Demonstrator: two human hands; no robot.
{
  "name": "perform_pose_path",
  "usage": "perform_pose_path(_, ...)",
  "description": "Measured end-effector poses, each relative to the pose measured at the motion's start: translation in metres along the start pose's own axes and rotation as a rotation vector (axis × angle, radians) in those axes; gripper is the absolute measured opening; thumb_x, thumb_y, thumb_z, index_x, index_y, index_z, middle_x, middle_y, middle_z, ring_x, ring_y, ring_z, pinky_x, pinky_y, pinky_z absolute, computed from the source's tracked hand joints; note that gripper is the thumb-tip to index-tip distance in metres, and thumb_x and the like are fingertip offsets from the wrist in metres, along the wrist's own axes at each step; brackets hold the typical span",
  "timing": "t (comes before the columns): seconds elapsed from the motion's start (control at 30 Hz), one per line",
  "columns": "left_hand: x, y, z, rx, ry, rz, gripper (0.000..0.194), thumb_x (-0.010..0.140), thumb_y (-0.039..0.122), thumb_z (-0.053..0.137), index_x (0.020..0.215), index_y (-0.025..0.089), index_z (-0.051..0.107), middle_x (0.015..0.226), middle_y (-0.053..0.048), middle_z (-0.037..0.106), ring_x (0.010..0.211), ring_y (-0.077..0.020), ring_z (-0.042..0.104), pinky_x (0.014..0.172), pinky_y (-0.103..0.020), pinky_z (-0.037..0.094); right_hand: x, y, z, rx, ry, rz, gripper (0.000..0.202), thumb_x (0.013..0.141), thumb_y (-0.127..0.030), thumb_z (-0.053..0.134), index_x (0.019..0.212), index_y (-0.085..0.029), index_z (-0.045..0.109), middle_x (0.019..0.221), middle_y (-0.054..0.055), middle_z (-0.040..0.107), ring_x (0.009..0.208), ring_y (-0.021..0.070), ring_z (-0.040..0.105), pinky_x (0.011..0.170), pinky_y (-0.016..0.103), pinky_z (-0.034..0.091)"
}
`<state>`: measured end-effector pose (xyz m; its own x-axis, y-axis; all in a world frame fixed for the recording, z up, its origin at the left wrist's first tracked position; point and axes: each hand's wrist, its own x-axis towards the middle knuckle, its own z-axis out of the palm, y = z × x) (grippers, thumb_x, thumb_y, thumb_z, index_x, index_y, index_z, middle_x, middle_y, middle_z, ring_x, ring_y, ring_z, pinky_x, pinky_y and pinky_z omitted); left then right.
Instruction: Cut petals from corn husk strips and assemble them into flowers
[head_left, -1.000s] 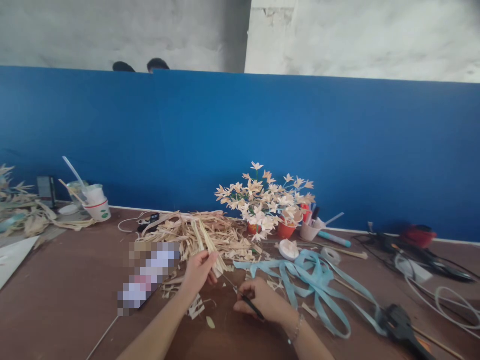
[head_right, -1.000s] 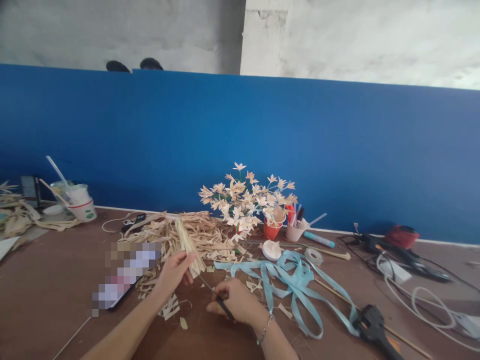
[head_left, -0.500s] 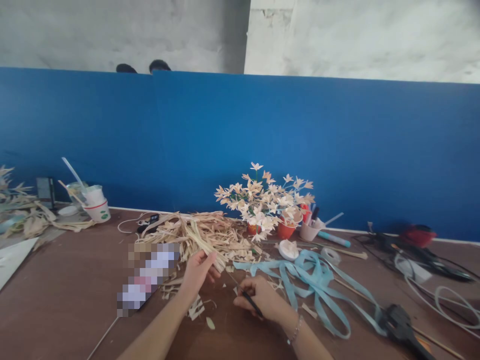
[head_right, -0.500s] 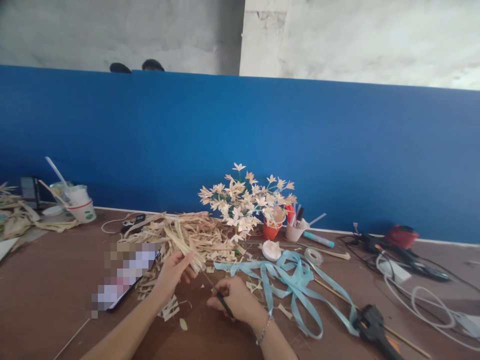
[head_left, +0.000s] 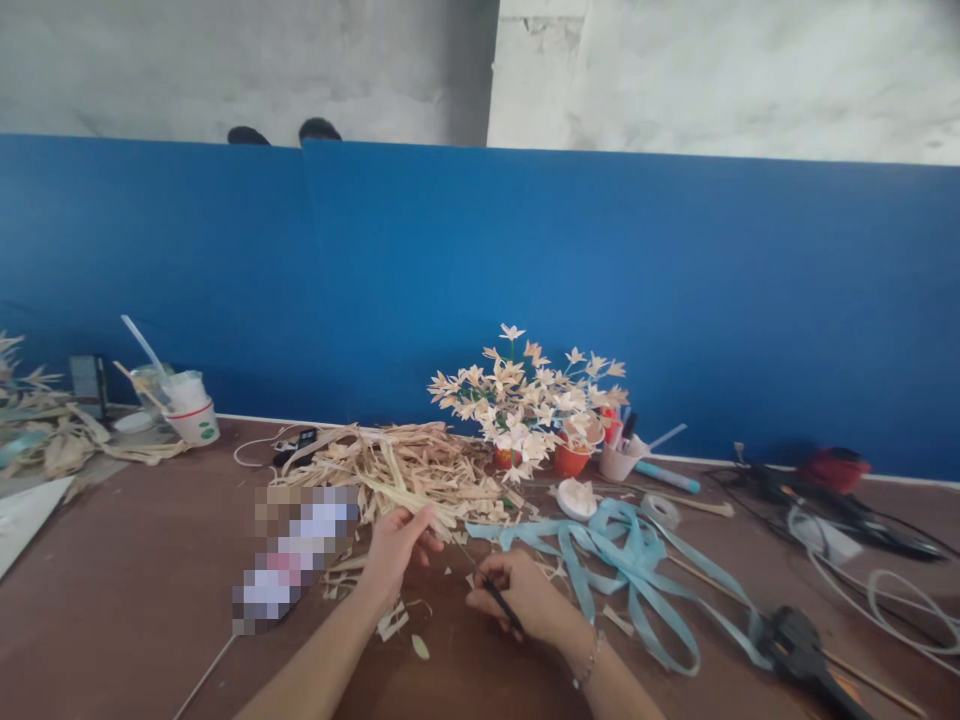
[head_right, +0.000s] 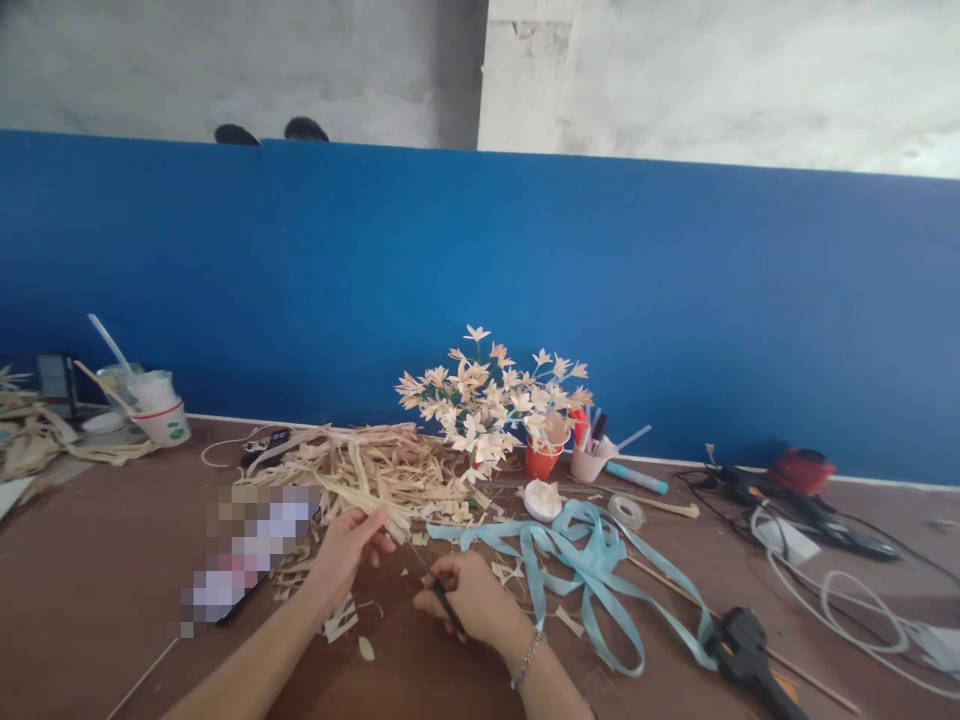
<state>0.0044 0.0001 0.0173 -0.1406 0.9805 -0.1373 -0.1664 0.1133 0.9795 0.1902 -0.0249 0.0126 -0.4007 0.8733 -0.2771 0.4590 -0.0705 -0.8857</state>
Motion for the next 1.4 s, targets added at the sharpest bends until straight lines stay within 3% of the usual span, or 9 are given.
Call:
perform_pose_path(0.5,-0.002,-0.006,0.003,-0.049,-0.025,-0.048,0.034,0.064,0.044,0.067,0.061,0.012,0.056,0.045,-0.001,0.062,0.035,-0.0075,0.048,0.037,-0.017,0.033,0.001,-0.005,0.007,0.009,0.038,0.007,0.019,0.068,-0.033,0.062,0.070,-0.016,0.055,0.040,-0.008,0.044,0.030,0.0048,0.036,0.029,0.014,0.027)
perform_pose_path(0.6,-0.001,-0.004,0.003,-0.037,-0.024,-0.059,0.034,0.063,0.045,0.067,0.062,0.013,0.056,0.049,-0.003,0.064,0.040,-0.0097,0.053,0.040,-0.018,0.036,0.004,0.002,0.007,0.024,0.021,0.010,0.020,0.067,-0.034,0.062,0.073,-0.017,0.056,0.041,-0.008,0.046,0.032,0.0060,0.040,0.031,0.015,0.031)
perform_pose_path(0.7,0.000,-0.001,0.001,-0.003,0.001,-0.019,0.033,0.064,0.045,0.066,0.065,0.013,0.056,0.053,-0.003,0.065,0.046,-0.0121,0.058,0.042,-0.019,0.039,0.005,0.007,0.003,0.053,-0.028,-0.010,0.025,0.066,-0.037,0.063,0.077,-0.016,0.056,0.044,-0.008,0.048,0.034,0.0067,0.042,0.031,0.015,0.033)
perform_pose_path(0.83,0.003,0.003,-0.006,0.088,0.037,0.063,0.032,0.068,0.045,0.062,0.066,0.015,0.054,0.050,0.000,0.064,0.037,-0.0088,0.050,0.036,-0.018,0.034,-0.002,0.003,-0.008,0.083,-0.078,-0.022,0.028,0.067,-0.040,0.062,0.077,-0.015,0.057,0.044,-0.007,0.048,0.034,0.0050,0.040,0.031,0.014,0.033)
perform_pose_path(1.07,0.003,0.005,-0.005,0.135,-0.081,0.105,0.029,0.066,0.044,0.061,0.063,0.016,0.054,0.043,0.002,0.058,0.039,-0.0119,0.053,0.034,-0.018,0.032,-0.010,-0.006,-0.019,0.078,-0.108,0.005,0.029,0.066,-0.042,0.063,0.073,-0.015,0.058,0.043,-0.007,0.048,0.033,0.0049,0.040,0.031,0.013,0.032)
perform_pose_path(1.4,0.002,0.002,-0.004,0.211,-0.169,0.050,0.028,0.069,0.042,0.059,0.066,0.015,0.055,0.040,0.002,0.057,0.030,-0.0069,0.044,0.032,-0.016,0.027,-0.004,0.004,-0.018,0.047,-0.155,0.019,0.021,0.067,-0.034,0.062,0.073,-0.014,0.059,0.042,-0.008,0.048,0.031,0.0034,0.039,0.030,0.011,0.031)
